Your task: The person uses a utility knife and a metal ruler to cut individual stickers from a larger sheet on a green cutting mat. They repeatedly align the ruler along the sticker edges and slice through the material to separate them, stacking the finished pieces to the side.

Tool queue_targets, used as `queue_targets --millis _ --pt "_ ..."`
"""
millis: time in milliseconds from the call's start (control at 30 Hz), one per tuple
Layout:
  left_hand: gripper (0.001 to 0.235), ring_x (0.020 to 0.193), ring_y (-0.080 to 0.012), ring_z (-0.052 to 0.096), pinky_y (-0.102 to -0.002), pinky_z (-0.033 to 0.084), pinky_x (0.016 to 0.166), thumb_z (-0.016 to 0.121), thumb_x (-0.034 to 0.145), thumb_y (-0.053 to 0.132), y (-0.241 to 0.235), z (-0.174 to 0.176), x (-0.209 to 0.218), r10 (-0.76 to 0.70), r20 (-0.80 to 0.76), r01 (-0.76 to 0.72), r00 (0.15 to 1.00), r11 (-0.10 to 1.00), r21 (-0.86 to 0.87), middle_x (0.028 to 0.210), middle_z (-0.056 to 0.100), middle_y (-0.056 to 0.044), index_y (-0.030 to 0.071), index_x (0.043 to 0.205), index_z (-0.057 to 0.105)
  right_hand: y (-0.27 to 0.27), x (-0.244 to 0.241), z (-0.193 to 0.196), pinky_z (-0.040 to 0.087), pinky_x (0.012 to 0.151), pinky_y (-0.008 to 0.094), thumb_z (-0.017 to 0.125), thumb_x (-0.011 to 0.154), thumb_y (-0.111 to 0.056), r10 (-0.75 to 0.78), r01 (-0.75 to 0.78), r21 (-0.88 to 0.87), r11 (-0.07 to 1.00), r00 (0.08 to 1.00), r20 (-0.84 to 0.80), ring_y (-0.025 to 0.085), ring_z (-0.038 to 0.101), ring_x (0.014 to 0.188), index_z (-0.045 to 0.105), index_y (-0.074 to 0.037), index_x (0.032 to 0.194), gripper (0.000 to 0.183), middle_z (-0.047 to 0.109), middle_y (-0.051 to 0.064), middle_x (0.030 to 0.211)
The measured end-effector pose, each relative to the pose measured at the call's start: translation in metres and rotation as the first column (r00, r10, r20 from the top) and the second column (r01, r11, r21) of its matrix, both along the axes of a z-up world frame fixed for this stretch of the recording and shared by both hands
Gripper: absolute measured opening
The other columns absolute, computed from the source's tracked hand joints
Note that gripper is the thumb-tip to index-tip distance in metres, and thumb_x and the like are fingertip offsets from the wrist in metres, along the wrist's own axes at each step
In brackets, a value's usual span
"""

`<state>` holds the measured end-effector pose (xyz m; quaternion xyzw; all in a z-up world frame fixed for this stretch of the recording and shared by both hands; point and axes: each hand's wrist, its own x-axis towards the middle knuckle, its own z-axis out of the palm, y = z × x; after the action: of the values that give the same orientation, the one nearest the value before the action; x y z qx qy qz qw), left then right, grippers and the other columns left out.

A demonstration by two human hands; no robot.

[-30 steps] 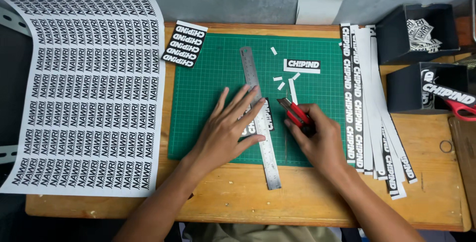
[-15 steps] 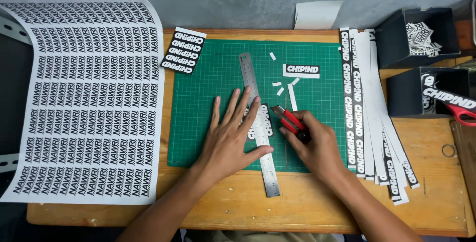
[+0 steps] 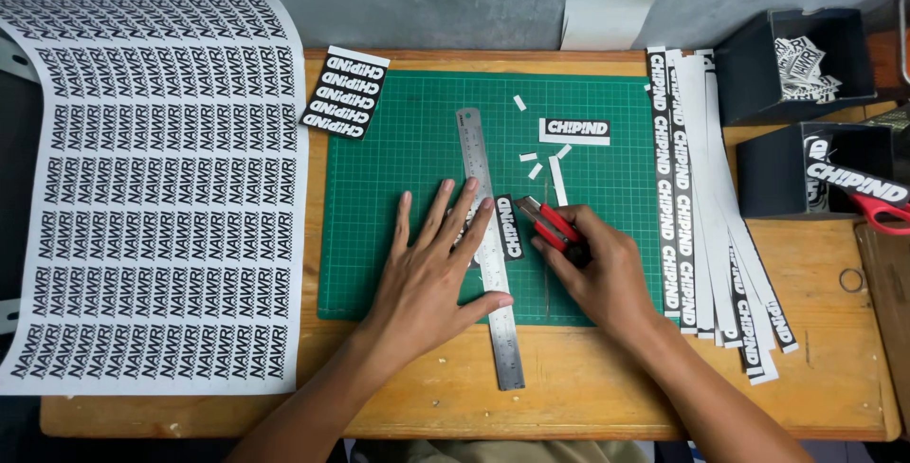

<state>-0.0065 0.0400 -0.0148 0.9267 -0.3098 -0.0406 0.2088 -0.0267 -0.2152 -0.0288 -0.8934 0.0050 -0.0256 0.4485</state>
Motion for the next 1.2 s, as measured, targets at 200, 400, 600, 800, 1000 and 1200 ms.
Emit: queue_targets --millis 200,400,600,800,1000,1200 --pt "0.119 0.176 -0.0461 0.017 -0.078 0.005 0.135 0.074 0.097 0.076 0.000 -0.008 0.000 0.014 -0.015 -0.015 1.000 0.999 -0.048 0.191 0.020 -0.024 0.005 0.181 0.030 0.000 0.000 -0.001 0.062 0.071 0.050 0.094 0.089 -0.006 -0.001 0.001 -0.015 1.000 1.000 -0.005 0.050 0.080 0.082 0.078 -0.009 0.118 0.033 0.082 0.024 0.090" --pt "0.119 0.176 -0.0482 0.017 -0.081 0.000 0.133 0.075 0.097 0.074 -0.007 -0.007 0.005 0.061 0.000 -0.061 0.998 0.994 -0.089 0.191 0.022 -0.024 0.003 0.181 0.031 0.000 0.000 0.000 0.062 0.072 0.050 0.093 0.090 -0.006 0.003 -0.004 -0.019 1.000 1.000 -0.010 0.050 0.080 0.083 0.078 -0.009 0.119 0.033 0.081 0.025 0.092" --pt "0.117 0.176 -0.0494 0.017 -0.085 0.000 0.131 0.073 0.098 0.075 -0.007 -0.009 0.009 0.075 0.028 -0.072 0.997 0.993 -0.093 0.191 0.022 -0.023 0.003 0.180 0.031 0.000 -0.001 0.003 0.063 0.071 0.052 0.093 0.089 -0.002 0.012 -0.012 -0.001 1.000 1.000 -0.010 0.054 0.080 0.082 0.078 -0.006 0.119 0.033 0.081 0.027 0.091" --pt "0.109 0.177 -0.0465 0.015 -0.083 -0.003 0.132 0.070 0.102 0.069 0.002 0.000 0.010 -0.007 -0.051 0.000 0.999 0.990 -0.139 0.192 0.022 -0.019 0.002 0.180 0.032 0.001 0.000 0.008 0.063 0.070 0.052 0.092 0.090 -0.001 0.037 -0.037 -0.005 0.999 0.999 -0.004 0.053 0.079 0.081 0.077 -0.005 0.119 0.033 0.081 0.027 0.091" --pt "0.106 0.177 -0.0461 0.014 -0.080 -0.003 0.133 0.069 0.105 0.064 0.001 -0.003 0.012 -0.006 -0.055 0.000 0.998 0.994 -0.111 0.192 0.021 -0.020 0.002 0.181 0.029 0.003 0.000 0.008 0.062 0.069 0.051 0.092 0.091 -0.002 0.026 -0.025 -0.014 1.000 1.000 0.007 0.049 0.080 0.082 0.077 -0.006 0.118 0.031 0.081 0.025 0.092" --pt "0.108 0.177 -0.0470 0.014 -0.079 -0.003 0.134 0.071 0.103 0.062 0.001 -0.001 0.012 -0.010 -0.064 0.003 0.998 0.995 -0.105 0.192 0.020 -0.021 0.001 0.181 0.028 0.003 -0.001 0.005 0.062 0.070 0.051 0.092 0.091 -0.003 0.023 -0.022 -0.013 1.000 1.000 0.017 0.050 0.080 0.082 0.076 -0.007 0.118 0.032 0.081 0.024 0.092"
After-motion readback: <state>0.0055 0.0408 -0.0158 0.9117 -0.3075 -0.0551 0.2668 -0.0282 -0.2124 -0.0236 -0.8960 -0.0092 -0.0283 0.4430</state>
